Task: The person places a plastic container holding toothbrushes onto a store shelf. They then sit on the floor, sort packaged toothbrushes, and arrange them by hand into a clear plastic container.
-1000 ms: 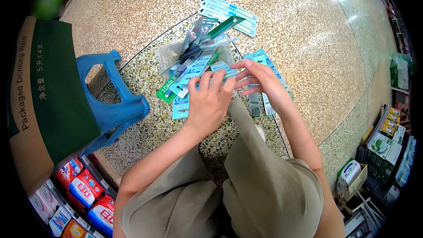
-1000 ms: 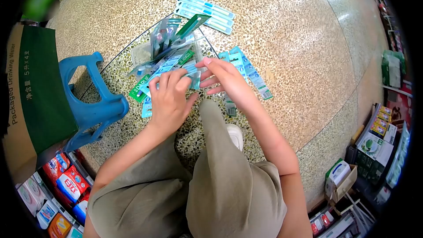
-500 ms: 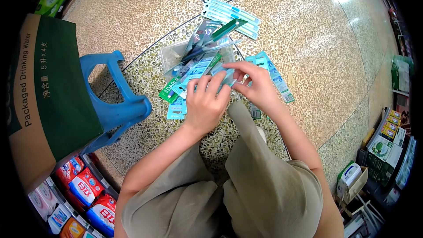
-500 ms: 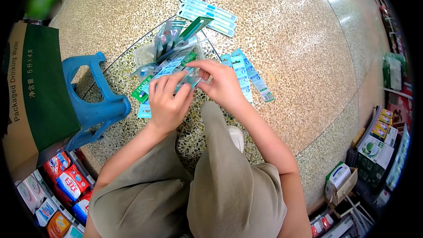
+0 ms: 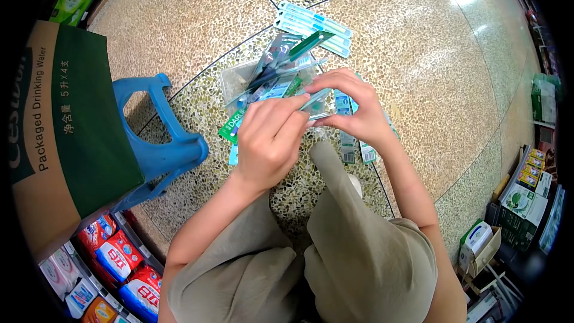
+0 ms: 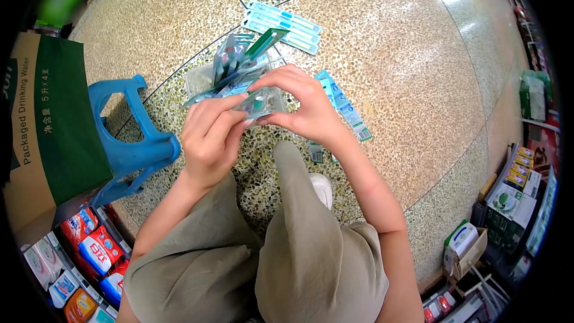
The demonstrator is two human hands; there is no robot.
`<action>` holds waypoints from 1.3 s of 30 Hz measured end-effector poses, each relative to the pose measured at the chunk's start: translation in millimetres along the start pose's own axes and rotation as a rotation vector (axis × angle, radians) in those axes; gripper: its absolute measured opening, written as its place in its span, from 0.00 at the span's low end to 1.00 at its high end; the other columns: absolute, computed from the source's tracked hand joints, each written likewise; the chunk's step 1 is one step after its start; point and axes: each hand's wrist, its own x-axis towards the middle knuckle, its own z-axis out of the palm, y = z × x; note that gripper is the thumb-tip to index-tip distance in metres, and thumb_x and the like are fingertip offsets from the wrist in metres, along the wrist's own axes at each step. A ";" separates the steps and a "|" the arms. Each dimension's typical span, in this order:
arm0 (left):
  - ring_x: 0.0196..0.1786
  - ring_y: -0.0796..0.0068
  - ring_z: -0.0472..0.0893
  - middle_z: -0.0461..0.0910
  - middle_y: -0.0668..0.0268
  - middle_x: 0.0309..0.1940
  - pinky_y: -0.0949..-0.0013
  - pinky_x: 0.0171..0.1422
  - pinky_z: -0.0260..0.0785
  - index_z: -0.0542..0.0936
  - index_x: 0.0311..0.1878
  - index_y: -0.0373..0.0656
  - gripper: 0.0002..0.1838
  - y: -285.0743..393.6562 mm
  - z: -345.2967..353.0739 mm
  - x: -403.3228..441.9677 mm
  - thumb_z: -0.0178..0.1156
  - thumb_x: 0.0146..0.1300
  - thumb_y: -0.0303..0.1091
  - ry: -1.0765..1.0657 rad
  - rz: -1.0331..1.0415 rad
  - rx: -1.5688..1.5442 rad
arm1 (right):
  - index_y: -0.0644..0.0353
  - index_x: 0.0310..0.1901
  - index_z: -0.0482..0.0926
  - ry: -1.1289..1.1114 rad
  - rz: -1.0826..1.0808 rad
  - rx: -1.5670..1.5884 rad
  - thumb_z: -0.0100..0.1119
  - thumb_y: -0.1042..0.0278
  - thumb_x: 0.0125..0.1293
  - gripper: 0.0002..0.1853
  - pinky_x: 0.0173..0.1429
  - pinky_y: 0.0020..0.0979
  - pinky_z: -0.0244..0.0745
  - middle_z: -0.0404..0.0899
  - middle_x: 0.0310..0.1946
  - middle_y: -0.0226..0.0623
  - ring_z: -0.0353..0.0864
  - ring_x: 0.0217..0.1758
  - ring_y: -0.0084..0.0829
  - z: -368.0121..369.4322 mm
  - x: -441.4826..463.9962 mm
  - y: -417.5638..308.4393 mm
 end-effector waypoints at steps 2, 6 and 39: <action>0.41 0.62 0.80 0.84 0.62 0.44 0.62 0.44 0.69 0.80 0.34 0.41 0.12 4.1 -6.0 4.3 0.70 0.45 0.22 0.016 0.015 -0.016 | 0.58 0.43 0.83 0.036 -0.009 0.033 0.77 0.70 0.40 0.24 0.56 0.33 0.74 0.83 0.44 0.34 0.79 0.50 0.36 -3.3 -1.1 -5.6; 0.43 0.63 0.79 0.84 0.64 0.45 0.64 0.45 0.68 0.81 0.35 0.42 0.13 17.3 -15.6 20.4 0.72 0.44 0.25 0.083 0.055 -0.068 | 0.60 0.40 0.83 0.139 -0.046 0.054 0.78 0.70 0.39 0.23 0.55 0.33 0.74 0.82 0.41 0.36 0.80 0.48 0.34 -19.5 -2.5 -26.1; 0.55 0.60 0.75 0.80 0.62 0.50 0.59 0.60 0.62 0.80 0.48 0.43 0.16 -48.0 -22.6 -30.4 0.65 0.55 0.30 -0.176 -0.301 0.058 | 0.59 0.56 0.78 0.089 0.632 -0.702 0.78 0.65 0.42 0.35 0.50 0.38 0.75 0.80 0.39 0.44 0.80 0.43 0.41 -41.2 -63.8 143.0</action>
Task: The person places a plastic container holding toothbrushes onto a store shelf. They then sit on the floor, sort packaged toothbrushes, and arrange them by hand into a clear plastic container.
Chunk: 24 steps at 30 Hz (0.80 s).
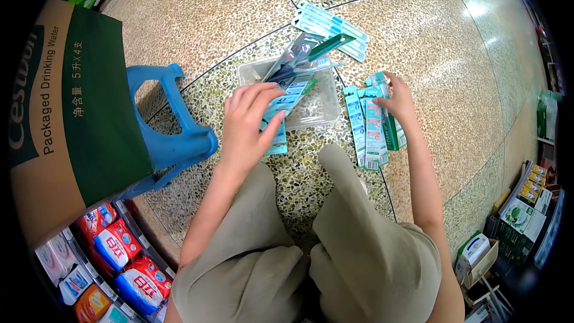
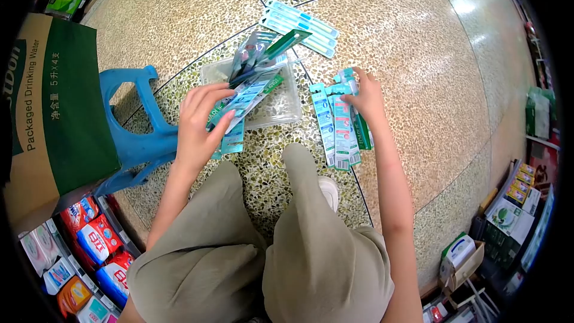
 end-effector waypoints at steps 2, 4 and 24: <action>0.55 0.58 0.74 0.80 0.61 0.50 0.59 0.61 0.63 0.80 0.49 0.42 0.17 -2.2 -5.9 -8.1 0.66 0.53 0.28 0.051 -0.014 0.006 | 0.58 0.55 0.78 0.166 -0.090 -0.069 0.77 0.65 0.45 0.33 0.55 0.40 0.73 0.79 0.43 0.46 0.78 0.48 0.44 -8.1 -8.8 -23.9; 0.55 0.58 0.74 0.80 0.60 0.50 0.58 0.61 0.63 0.80 0.50 0.42 0.19 -7.5 -13.2 -20.2 0.67 0.52 0.28 0.095 -0.025 0.009 | 0.57 0.54 0.78 0.213 -0.140 0.053 0.75 0.66 0.48 0.29 0.58 0.41 0.71 0.78 0.46 0.46 0.76 0.53 0.46 -24.5 -14.3 -57.0; 0.56 0.63 0.73 0.77 0.70 0.55 0.58 0.60 0.59 0.81 0.57 0.52 0.33 -29.5 -2.4 -91.2 0.67 0.39 0.25 -0.032 -0.051 0.223 | 0.48 0.48 0.82 0.072 -0.871 0.217 0.65 0.70 0.51 0.19 0.60 0.47 0.63 0.74 0.57 0.35 0.72 0.60 0.40 24.2 -93.4 -188.1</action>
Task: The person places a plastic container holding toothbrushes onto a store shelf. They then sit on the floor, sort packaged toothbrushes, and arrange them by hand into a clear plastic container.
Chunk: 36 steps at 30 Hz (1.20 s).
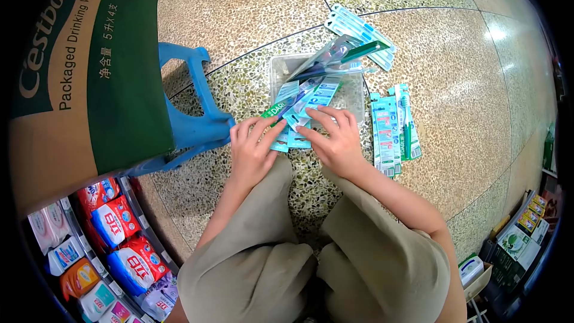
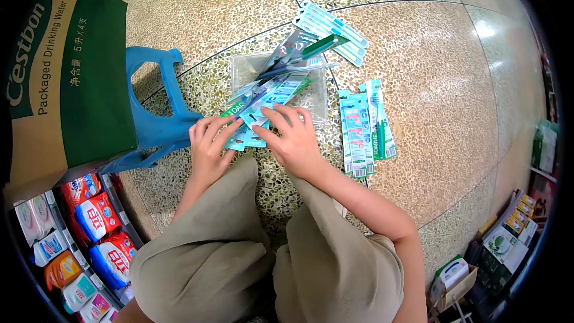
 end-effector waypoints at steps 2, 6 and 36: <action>0.55 0.63 0.73 0.78 0.70 0.53 0.58 0.59 0.58 0.81 0.56 0.53 0.33 2.6 2.1 3.5 0.66 0.39 0.25 0.000 0.019 0.008 | 0.48 0.44 0.83 0.016 -0.012 -0.003 0.64 0.70 0.51 0.15 0.59 0.47 0.64 0.75 0.56 0.34 0.73 0.58 0.38 0.3 1.1 0.5; 0.53 0.64 0.73 0.78 0.70 0.49 0.57 0.58 0.58 0.82 0.55 0.54 0.33 8.7 -0.6 9.0 0.66 0.38 0.24 -0.018 0.032 0.021 | 0.48 0.40 0.84 0.040 -0.026 0.003 0.65 0.70 0.51 0.12 0.59 0.47 0.64 0.77 0.54 0.31 0.75 0.55 0.35 -2.9 1.1 0.8; 0.48 0.67 0.71 0.75 0.70 0.42 0.59 0.55 0.54 0.78 0.60 0.51 0.35 40.4 7.1 10.0 0.74 0.46 0.46 0.095 0.004 -0.034 | 0.54 0.38 0.87 0.113 0.106 0.183 0.59 0.80 0.47 0.16 0.69 0.47 0.62 0.86 0.47 0.29 0.82 0.47 0.30 -56.9 5.4 17.5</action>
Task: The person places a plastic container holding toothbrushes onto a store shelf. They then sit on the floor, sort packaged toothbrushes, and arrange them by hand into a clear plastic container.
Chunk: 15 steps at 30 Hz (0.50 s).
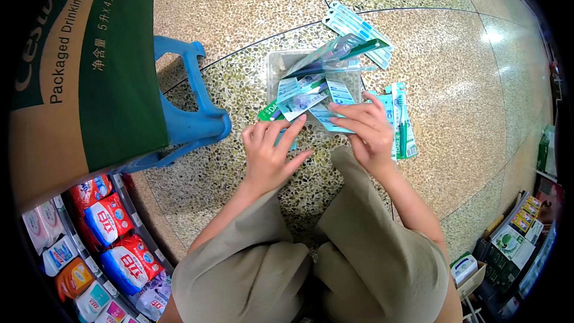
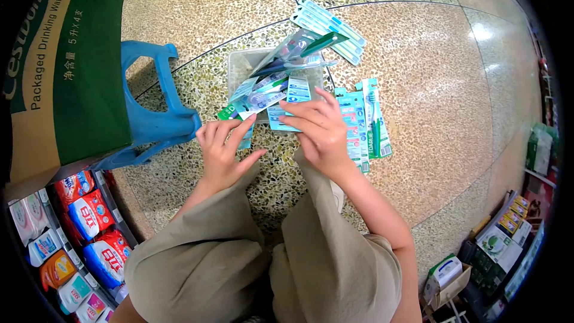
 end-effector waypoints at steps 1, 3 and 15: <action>0.48 0.67 0.71 0.75 0.70 0.42 0.59 0.55 0.54 0.78 0.61 0.50 0.35 0.7 -0.9 0.0 0.74 0.46 0.46 0.007 0.006 -0.005 | 0.54 0.37 0.87 -0.012 0.007 0.017 0.59 0.80 0.46 0.16 0.69 0.47 0.62 0.86 0.46 0.30 0.82 0.47 0.30 -10.9 5.0 -2.4; 0.48 0.67 0.71 0.75 0.70 0.43 0.59 0.55 0.54 0.77 0.61 0.50 0.36 2.5 -1.9 -0.1 0.74 0.46 0.47 0.023 0.016 -0.016 | 0.53 0.37 0.88 -0.013 0.044 0.068 0.60 0.81 0.48 0.15 0.70 0.46 0.62 0.87 0.45 0.31 0.83 0.47 0.31 -35.3 16.5 -11.6; 0.51 0.65 0.71 0.77 0.68 0.47 0.60 0.57 0.54 0.79 0.59 0.49 0.30 10.4 -8.2 4.0 0.72 0.50 0.41 0.062 -0.014 -0.039 | 0.68 0.35 0.86 -0.188 0.750 0.326 0.66 0.68 0.58 0.10 0.46 0.27 0.73 0.85 0.31 0.37 0.81 0.38 0.25 -185.1 42.7 16.7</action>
